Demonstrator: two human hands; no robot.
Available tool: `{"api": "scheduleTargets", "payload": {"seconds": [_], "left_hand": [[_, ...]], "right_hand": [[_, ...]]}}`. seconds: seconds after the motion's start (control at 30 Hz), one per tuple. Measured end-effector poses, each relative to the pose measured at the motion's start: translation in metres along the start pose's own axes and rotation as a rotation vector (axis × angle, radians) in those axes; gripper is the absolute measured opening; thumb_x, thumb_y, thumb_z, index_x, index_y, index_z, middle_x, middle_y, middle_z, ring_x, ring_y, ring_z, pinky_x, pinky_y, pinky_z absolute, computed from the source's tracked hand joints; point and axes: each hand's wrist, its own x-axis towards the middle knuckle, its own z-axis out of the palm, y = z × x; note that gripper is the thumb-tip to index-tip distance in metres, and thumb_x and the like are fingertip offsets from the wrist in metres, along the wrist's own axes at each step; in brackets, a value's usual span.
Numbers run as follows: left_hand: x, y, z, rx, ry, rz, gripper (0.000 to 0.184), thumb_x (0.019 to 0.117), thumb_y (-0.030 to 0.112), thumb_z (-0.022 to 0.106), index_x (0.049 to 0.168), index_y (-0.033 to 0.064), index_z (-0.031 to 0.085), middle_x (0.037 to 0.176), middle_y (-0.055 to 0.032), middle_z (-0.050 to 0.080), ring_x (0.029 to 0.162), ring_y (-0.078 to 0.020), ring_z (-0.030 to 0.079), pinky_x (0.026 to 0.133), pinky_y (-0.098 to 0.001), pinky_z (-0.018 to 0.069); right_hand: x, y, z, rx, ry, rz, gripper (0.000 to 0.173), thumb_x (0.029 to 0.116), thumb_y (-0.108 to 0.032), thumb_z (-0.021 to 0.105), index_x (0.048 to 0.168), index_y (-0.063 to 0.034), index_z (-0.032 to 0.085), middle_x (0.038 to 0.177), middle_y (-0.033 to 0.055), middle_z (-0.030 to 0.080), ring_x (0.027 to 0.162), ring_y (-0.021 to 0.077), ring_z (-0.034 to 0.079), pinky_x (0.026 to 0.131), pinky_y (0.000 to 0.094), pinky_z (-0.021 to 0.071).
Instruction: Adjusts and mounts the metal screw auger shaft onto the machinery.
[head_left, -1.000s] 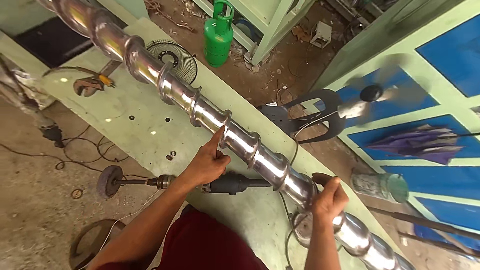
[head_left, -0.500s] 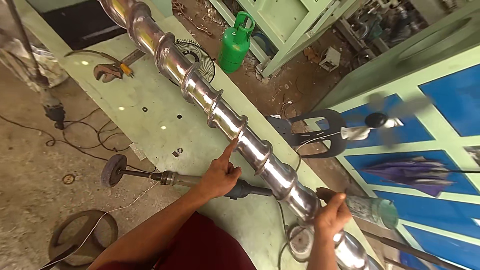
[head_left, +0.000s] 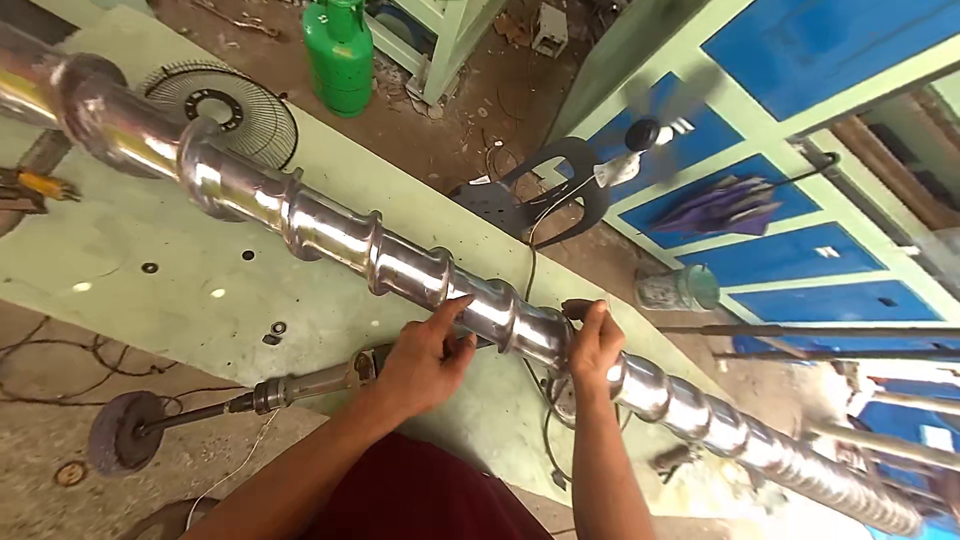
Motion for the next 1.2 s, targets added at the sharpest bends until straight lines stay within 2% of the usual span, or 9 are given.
{"api": "scheduleTargets", "payload": {"seconds": [0.07,0.17,0.33,0.47,0.6,0.83,0.93,1.07,1.2], "left_hand": [[0.013,0.016,0.014,-0.013,-0.270,-0.104,0.065,0.1043,0.029,0.054,0.162,0.0112,0.030,0.072,-0.0013,0.059,0.060,-0.0130,0.060,0.062,-0.0326,0.0564],[0.031,0.031,0.035,0.098,-0.446,-0.174,0.080,0.1031,0.030,0.053,0.166,0.0120,0.008,0.078,-0.0039,0.059,0.067,-0.0179,0.062,0.069,-0.0372,0.0571],[0.051,0.044,0.049,0.347,-0.511,-0.233,0.081,0.1021,0.033,0.051,0.165,0.0087,0.005,0.094,-0.0100,0.065,0.085,-0.0252,0.066,0.082,-0.0453,0.0564],[0.059,0.045,0.051,0.369,-0.474,-0.253,0.084,0.1017,0.033,0.053,0.166,0.0082,0.005,0.102,-0.0125,0.068,0.094,-0.0263,0.068,0.090,-0.0462,0.0557],[0.071,0.044,0.052,0.355,-0.454,-0.292,0.083,0.1011,0.033,0.054,0.166,0.0102,0.007,0.094,-0.0102,0.067,0.085,-0.0224,0.068,0.083,-0.0441,0.0577],[0.088,0.046,0.053,0.248,-0.459,-0.396,0.078,0.1038,0.027,0.057,0.164,0.0109,0.009,0.074,-0.0059,0.066,0.056,-0.0112,0.065,0.058,-0.0299,0.0598],[0.085,0.048,0.056,0.251,-0.457,-0.409,0.080,0.1040,0.026,0.057,0.165,0.0120,0.006,0.073,-0.0052,0.065,0.054,-0.0108,0.065,0.057,-0.0293,0.0599],[0.071,0.049,0.057,0.286,-0.462,-0.375,0.087,0.1039,0.027,0.055,0.166,0.0160,-0.004,0.072,-0.0030,0.064,0.055,-0.0086,0.064,0.057,-0.0278,0.0590],[0.053,0.050,0.061,0.300,-0.475,-0.348,0.091,0.1010,0.027,0.056,0.166,0.0177,-0.008,0.073,-0.0015,0.063,0.058,-0.0088,0.064,0.059,-0.0282,0.0594]], "right_hand": [[0.000,0.000,0.000,-0.019,-0.004,0.008,0.048,0.1123,-0.021,0.033,0.095,0.0026,0.071,0.088,0.0060,0.075,0.084,0.0091,0.072,0.083,0.0285,0.0606],[-0.001,0.004,0.000,-0.059,-0.001,0.018,0.049,0.1115,-0.022,0.033,0.093,0.0012,0.072,0.086,0.0064,0.075,0.083,0.0094,0.072,0.081,0.0290,0.0601],[-0.002,0.009,-0.003,-0.084,0.004,0.008,0.047,0.1113,-0.026,0.035,0.097,-0.0028,0.073,0.091,0.0056,0.075,0.085,0.0112,0.072,0.080,0.0333,0.0602],[-0.004,0.012,-0.003,-0.058,-0.009,0.024,0.048,0.1117,-0.032,0.035,0.099,-0.0050,0.072,0.093,0.0047,0.074,0.087,0.0131,0.071,0.081,0.0377,0.0608],[-0.003,0.013,-0.004,-0.054,-0.016,0.022,0.048,0.1117,-0.031,0.035,0.099,-0.0037,0.072,0.094,0.0055,0.075,0.087,0.0129,0.072,0.080,0.0376,0.0614],[-0.002,0.008,-0.006,-0.049,-0.014,0.046,0.047,0.1115,-0.032,0.036,0.099,-0.0039,0.072,0.089,0.0053,0.071,0.080,0.0122,0.068,0.073,0.0349,0.0595],[-0.003,0.011,-0.008,-0.014,0.013,0.016,0.054,0.1124,-0.035,0.029,0.101,-0.0024,0.071,0.092,0.0070,0.073,0.084,0.0135,0.070,0.077,0.0360,0.0603],[-0.006,0.018,-0.010,0.138,0.131,-0.106,0.075,0.1116,-0.050,0.014,0.107,0.0037,0.067,0.100,0.0138,0.073,0.095,0.0192,0.072,0.089,0.0391,0.0602],[-0.007,0.018,-0.010,0.184,0.125,-0.132,0.077,0.1110,-0.052,0.013,0.107,0.0045,0.065,0.102,0.0146,0.072,0.097,0.0198,0.071,0.091,0.0401,0.0593]]}}
